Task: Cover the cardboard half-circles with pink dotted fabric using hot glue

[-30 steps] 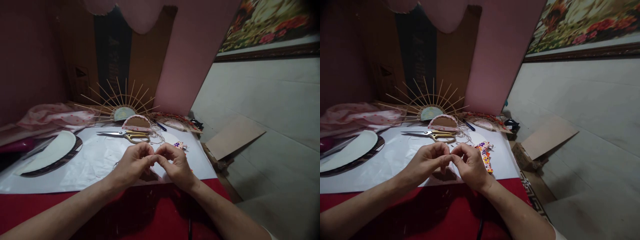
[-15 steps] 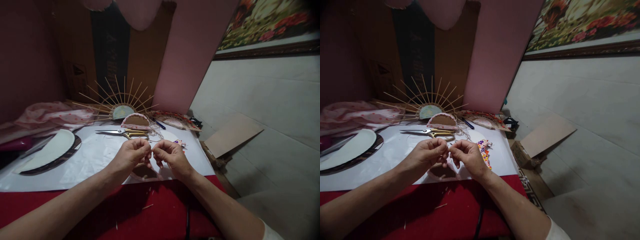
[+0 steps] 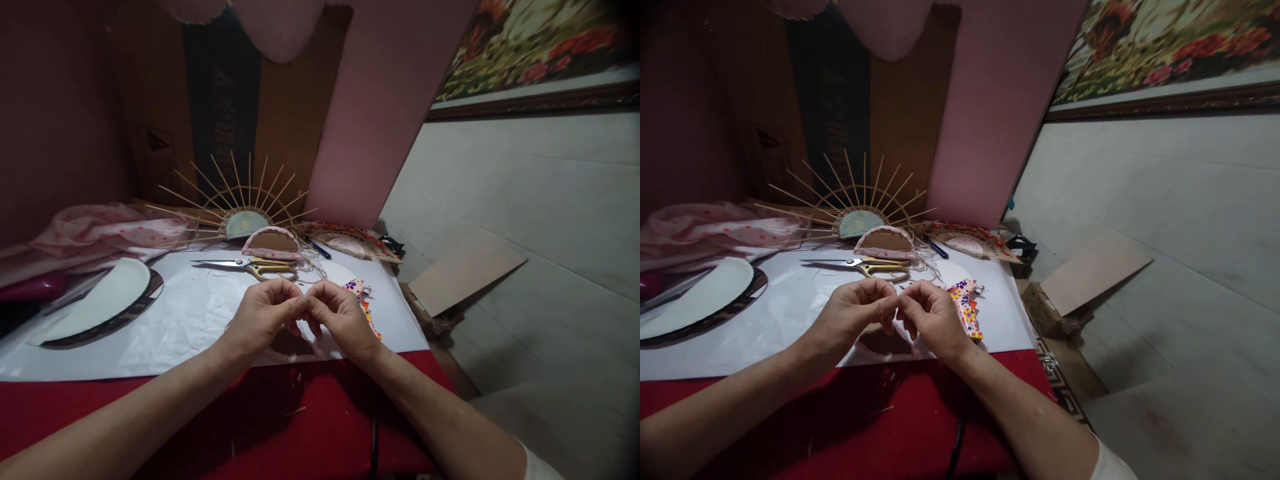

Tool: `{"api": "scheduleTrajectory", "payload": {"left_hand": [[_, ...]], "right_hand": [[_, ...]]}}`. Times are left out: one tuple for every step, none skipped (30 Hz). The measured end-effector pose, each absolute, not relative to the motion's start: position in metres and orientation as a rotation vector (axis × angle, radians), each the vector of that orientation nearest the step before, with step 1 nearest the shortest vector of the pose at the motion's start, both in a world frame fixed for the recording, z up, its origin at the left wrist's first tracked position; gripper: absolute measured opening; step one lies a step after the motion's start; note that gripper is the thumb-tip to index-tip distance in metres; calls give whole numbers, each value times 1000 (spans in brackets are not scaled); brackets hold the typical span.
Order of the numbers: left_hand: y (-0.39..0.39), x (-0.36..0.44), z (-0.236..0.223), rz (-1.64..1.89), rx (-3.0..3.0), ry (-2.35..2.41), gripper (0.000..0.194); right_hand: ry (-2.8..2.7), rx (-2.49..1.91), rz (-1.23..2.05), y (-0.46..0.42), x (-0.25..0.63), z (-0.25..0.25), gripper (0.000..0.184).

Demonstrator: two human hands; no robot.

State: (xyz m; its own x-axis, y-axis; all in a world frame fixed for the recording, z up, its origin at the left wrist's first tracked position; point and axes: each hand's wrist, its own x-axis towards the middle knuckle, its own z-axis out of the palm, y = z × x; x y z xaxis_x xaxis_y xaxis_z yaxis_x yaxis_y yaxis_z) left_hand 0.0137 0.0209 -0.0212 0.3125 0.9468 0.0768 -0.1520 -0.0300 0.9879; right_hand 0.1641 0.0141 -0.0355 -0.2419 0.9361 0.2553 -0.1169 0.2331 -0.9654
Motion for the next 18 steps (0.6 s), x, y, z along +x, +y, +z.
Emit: {"api": "scheduleTrajectory", "payload": {"left_hand": [[21, 14, -21, 1075, 1305, 848, 27], [20, 14, -21, 1070, 1334, 846, 28], [20, 13, -21, 1056, 1358, 835, 29], [20, 13, -22, 1029, 1371, 815, 30], [21, 12, -23, 993, 1370, 783, 31], [21, 12, -23, 958, 1351, 743, 31], [22, 11, -24, 936, 1320, 704, 31], [23, 11, -23, 935, 1284, 674, 30], [25, 11, -22, 959, 1257, 659, 30], [27, 10, -20, 1008, 1249, 660, 29], [30, 10, -17, 1073, 1270, 681, 28], [34, 10, -14, 1139, 1332, 728, 28], [39, 11, -10, 1201, 1424, 784, 27], [45, 11, -5, 1241, 1539, 851, 26], [52, 13, -1, 1264, 1682, 938, 26], [60, 15, 3, 1279, 1745, 984, 24], [68, 18, 6, 1289, 1786, 1018, 23], [75, 22, 9, 1289, 1832, 1048, 25]], "right_hand": [[-1444, -839, 1207, 13, 163, -36, 32], [-1450, -850, 1181, 12, 163, -36, 32], [-1455, -857, 1176, 12, 163, -35, 32], [-1459, -858, 1198, 11, 164, -35, 33], [-1452, -851, 1244, 12, 165, -35, 33], [-1431, -839, 1308, 12, 166, -34, 33], [-1399, -825, 1377, 14, 167, -34, 32], [-1355, -813, 1423, 15, 169, -33, 32], [-1308, -807, 1429, 17, 170, -33, 31], [-1261, -808, 1393, 18, 171, -32, 30], [-1222, -815, 1326, 19, 171, -32, 28], [-1194, -825, 1238, 20, 172, -31, 27], [-1170, -836, 1147, 20, 171, -30, 25], [-1152, -844, 1070, 20, 171, -30, 24], [-1143, -850, 1014, 19, 171, -30, 23], [-1139, -853, 972, 19, 170, -30, 22], [-1145, -855, 941, 18, 170, -30, 21], [-1161, -859, 915, 18, 170, -31, 21]]}}
